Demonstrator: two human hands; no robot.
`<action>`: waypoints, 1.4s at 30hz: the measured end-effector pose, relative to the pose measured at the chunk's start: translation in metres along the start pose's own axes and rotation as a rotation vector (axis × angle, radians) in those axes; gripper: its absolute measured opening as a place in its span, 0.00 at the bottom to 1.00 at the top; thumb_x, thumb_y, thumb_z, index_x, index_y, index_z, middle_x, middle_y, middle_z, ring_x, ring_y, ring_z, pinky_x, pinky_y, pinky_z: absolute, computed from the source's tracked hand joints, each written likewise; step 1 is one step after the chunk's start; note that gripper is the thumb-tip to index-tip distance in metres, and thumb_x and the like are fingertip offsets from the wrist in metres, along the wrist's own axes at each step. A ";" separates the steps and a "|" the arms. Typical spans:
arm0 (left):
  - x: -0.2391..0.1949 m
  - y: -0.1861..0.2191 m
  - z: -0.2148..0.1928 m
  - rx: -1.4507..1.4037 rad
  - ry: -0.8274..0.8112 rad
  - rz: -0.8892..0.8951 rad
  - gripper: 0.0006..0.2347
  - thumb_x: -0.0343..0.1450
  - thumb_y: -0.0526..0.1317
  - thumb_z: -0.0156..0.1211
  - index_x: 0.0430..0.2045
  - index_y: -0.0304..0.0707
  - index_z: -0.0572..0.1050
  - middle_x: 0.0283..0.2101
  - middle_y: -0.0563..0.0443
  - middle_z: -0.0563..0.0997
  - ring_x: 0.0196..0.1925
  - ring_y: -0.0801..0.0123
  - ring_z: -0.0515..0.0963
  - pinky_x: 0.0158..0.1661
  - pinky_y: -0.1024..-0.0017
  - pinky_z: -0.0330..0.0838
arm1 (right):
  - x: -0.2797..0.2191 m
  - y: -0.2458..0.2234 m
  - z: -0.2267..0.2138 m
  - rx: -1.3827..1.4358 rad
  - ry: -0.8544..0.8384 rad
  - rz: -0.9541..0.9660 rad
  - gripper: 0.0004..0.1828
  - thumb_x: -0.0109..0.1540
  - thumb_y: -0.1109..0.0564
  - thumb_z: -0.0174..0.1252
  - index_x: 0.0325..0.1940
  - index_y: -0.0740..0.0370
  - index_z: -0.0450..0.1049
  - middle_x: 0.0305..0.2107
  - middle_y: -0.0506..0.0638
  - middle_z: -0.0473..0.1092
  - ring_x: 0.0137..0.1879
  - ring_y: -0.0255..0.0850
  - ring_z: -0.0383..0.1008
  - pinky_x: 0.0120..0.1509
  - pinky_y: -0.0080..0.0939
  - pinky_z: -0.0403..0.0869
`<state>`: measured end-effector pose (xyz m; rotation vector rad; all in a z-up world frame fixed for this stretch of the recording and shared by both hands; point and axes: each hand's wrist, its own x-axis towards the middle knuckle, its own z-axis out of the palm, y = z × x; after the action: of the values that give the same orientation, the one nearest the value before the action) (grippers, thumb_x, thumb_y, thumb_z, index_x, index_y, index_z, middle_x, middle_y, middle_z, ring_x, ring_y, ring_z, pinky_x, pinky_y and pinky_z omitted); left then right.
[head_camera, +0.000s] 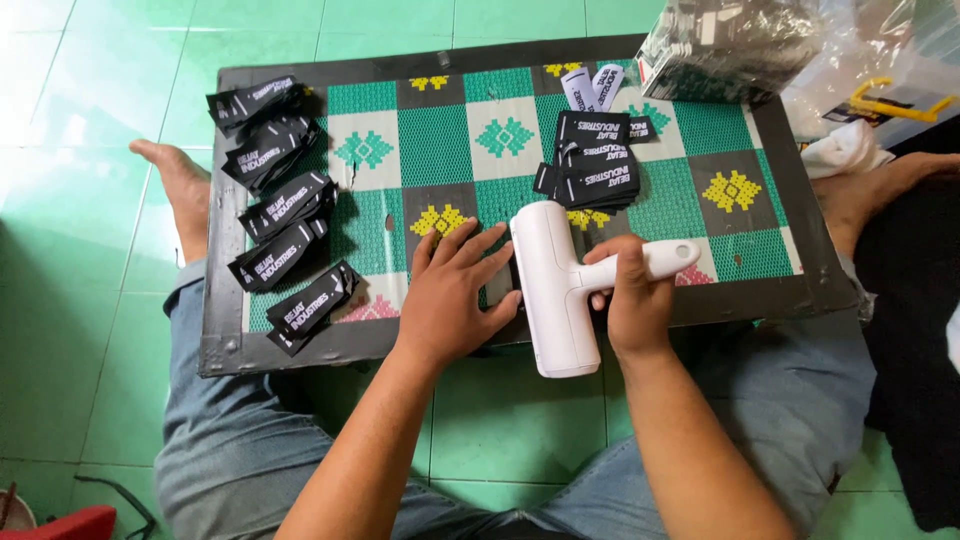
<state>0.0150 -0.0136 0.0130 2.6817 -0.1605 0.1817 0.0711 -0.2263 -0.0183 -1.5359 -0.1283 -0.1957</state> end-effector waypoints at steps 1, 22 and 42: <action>0.000 0.000 -0.001 0.005 0.004 0.007 0.22 0.69 0.53 0.63 0.59 0.54 0.78 0.68 0.58 0.73 0.76 0.57 0.62 0.73 0.43 0.43 | 0.000 -0.001 0.000 0.005 0.005 -0.007 0.33 0.70 0.34 0.45 0.32 0.66 0.77 0.08 0.49 0.58 0.14 0.32 0.65 0.18 0.28 0.65; 0.002 0.004 -0.010 -0.034 -0.022 -0.011 0.23 0.68 0.52 0.63 0.59 0.54 0.78 0.68 0.57 0.73 0.75 0.55 0.63 0.73 0.43 0.43 | 0.007 0.003 -0.004 0.007 0.174 0.081 0.32 0.71 0.35 0.43 0.32 0.63 0.77 0.10 0.47 0.56 0.12 0.31 0.57 0.16 0.26 0.60; -0.005 -0.018 0.029 0.156 0.355 0.138 0.10 0.70 0.46 0.59 0.42 0.58 0.83 0.48 0.62 0.79 0.55 0.68 0.76 0.61 0.57 0.63 | 0.010 -0.008 -0.011 0.350 0.170 0.173 0.41 0.69 0.25 0.40 0.34 0.68 0.74 0.13 0.45 0.57 0.19 0.28 0.58 0.18 0.25 0.65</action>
<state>0.0152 -0.0098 -0.0217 2.7382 -0.2281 0.7336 0.0788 -0.2383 -0.0089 -1.1689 0.1008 -0.1560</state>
